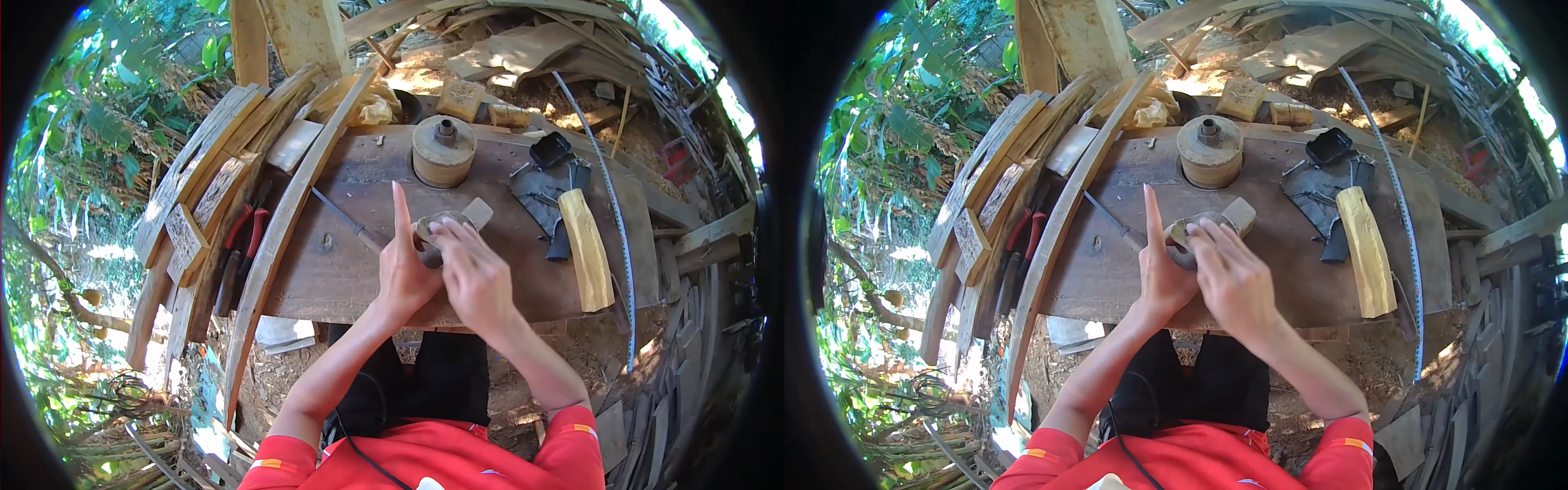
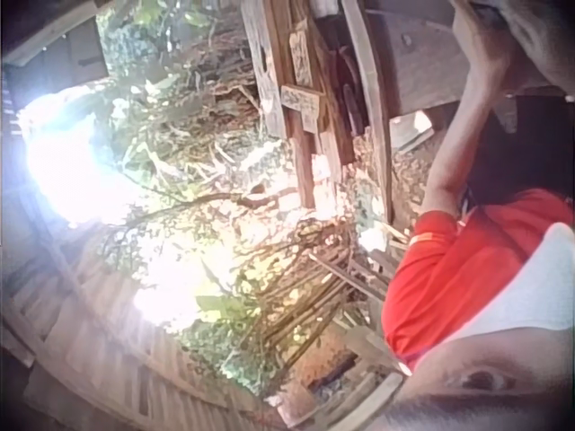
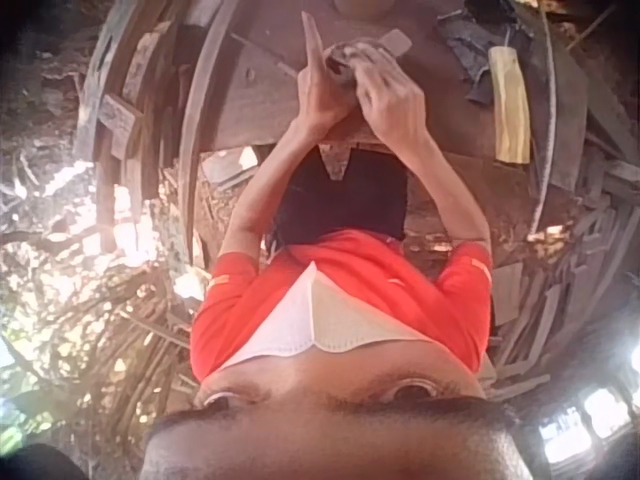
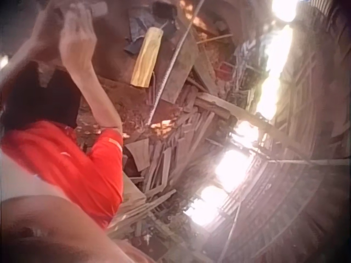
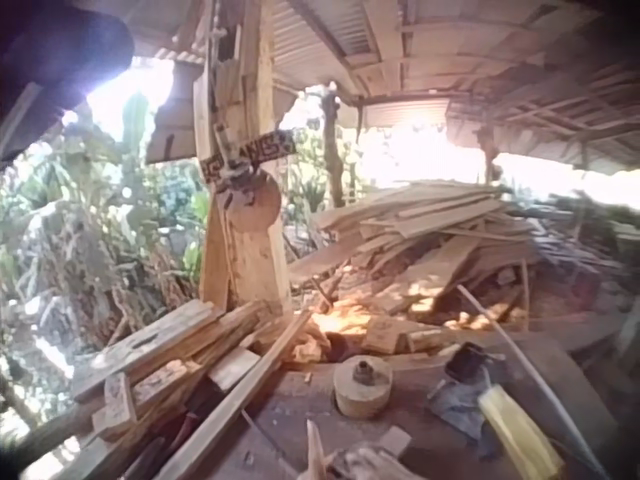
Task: The person uses a chisel and mallet to carve a small wooden block, then smooths it with sandpaper and a cloth. They also handle a curved wooden piece, rubbing its surface with sandpaper and inspecting it.
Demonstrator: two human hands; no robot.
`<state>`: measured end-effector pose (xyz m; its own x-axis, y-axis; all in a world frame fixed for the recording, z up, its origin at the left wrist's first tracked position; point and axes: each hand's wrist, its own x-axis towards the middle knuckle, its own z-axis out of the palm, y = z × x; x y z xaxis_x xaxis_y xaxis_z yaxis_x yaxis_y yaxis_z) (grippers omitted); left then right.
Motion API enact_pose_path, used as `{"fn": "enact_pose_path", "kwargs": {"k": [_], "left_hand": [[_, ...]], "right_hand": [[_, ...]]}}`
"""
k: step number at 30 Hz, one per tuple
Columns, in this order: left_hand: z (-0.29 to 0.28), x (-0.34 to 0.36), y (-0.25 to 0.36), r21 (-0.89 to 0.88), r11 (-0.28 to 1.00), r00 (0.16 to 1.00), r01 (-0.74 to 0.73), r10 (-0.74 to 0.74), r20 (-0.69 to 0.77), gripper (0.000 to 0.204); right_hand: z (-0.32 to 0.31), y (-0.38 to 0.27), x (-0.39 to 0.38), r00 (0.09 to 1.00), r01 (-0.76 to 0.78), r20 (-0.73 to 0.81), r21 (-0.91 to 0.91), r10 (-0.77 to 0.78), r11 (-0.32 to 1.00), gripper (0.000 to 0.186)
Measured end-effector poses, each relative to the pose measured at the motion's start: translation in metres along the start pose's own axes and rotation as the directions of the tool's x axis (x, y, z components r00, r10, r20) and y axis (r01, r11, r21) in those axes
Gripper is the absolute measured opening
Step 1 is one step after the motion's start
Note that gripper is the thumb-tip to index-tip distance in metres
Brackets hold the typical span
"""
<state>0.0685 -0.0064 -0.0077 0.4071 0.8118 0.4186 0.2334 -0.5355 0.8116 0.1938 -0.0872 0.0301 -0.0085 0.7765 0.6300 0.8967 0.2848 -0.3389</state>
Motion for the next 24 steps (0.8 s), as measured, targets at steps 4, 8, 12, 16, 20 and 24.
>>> {"fn": "enact_pose_path", "kwargs": {"k": [4, 8, 12, 16, 20, 24], "left_hand": [[0.001, -0.003, 0.005, -0.001, 1.000, 1.000, -0.004, 0.004, -0.004, 0.140], [-0.001, -0.002, 0.006, -0.008, 1.000, 1.000, 0.009, -0.009, -0.015, 0.138], [-0.002, -0.002, 0.005, -0.013, 0.998, 0.998, 0.059, -0.059, -0.001, 0.136], [-0.003, 0.000, 0.003, 0.008, 1.000, 0.999, 0.000, 0.000, -0.039, 0.134], [-0.004, -0.002, 0.003, -0.002, 1.000, 0.999, 0.005, -0.005, -0.035, 0.136], [-0.002, 0.001, -0.001, 0.037, 0.998, 0.998, -0.051, 0.052, -0.045, 0.137]], "right_hand": [[-0.001, 0.036, 0.010, 0.975, -0.187, -0.147, -0.159, 0.164, 0.969, 0.033], [-0.003, 0.015, 0.001, 0.997, -0.076, -0.003, 0.072, 0.076, 0.994, 0.033], [-0.001, 0.024, 0.006, 0.985, -0.160, -0.079, -0.068, 0.154, 0.985, 0.032], [-0.009, 0.028, 0.009, 0.984, -0.180, -0.017, 0.001, 0.179, 0.984, 0.034], [0.005, 0.009, 0.000, 0.998, -0.059, -0.036, -0.077, 0.057, 0.995, 0.037], [-0.003, 0.033, 0.018, 0.967, -0.249, -0.061, -0.049, 0.246, 0.967, 0.032]]}}
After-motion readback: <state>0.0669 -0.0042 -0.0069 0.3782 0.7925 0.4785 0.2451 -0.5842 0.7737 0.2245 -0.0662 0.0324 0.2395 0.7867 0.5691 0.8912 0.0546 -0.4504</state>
